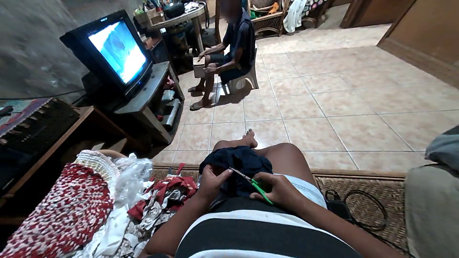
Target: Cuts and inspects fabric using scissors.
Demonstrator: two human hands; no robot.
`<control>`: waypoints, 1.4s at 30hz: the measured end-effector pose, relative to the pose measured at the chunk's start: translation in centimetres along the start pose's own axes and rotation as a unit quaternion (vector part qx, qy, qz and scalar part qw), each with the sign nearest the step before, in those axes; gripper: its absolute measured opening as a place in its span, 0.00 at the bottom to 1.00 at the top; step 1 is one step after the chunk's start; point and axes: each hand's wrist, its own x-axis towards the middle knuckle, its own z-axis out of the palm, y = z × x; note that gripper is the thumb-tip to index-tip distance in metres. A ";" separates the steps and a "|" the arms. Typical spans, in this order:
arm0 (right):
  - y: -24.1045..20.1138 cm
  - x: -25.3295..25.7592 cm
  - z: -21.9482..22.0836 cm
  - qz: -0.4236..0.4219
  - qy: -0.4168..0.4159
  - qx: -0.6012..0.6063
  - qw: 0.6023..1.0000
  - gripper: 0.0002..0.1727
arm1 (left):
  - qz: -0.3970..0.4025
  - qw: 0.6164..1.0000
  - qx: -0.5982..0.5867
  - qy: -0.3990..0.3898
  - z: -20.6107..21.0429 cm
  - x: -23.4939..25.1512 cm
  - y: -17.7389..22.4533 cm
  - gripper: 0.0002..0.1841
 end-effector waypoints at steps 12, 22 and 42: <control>-0.4 0.1 0.0 -0.011 0.009 -0.047 0.999 0.32 | 0.041 0.997 0.070 -0.011 0.2 -0.2 0.1 0.22; -0.1 -0.1 0.4 -0.029 0.041 -0.043 0.998 0.28 | -0.028 0.999 -0.014 0.038 -0.2 0.1 -0.3 0.17; -0.6 -0.1 0.0 -0.029 0.026 -0.058 0.998 0.25 | 0.018 0.998 0.053 0.017 0.0 0.0 0.0 0.19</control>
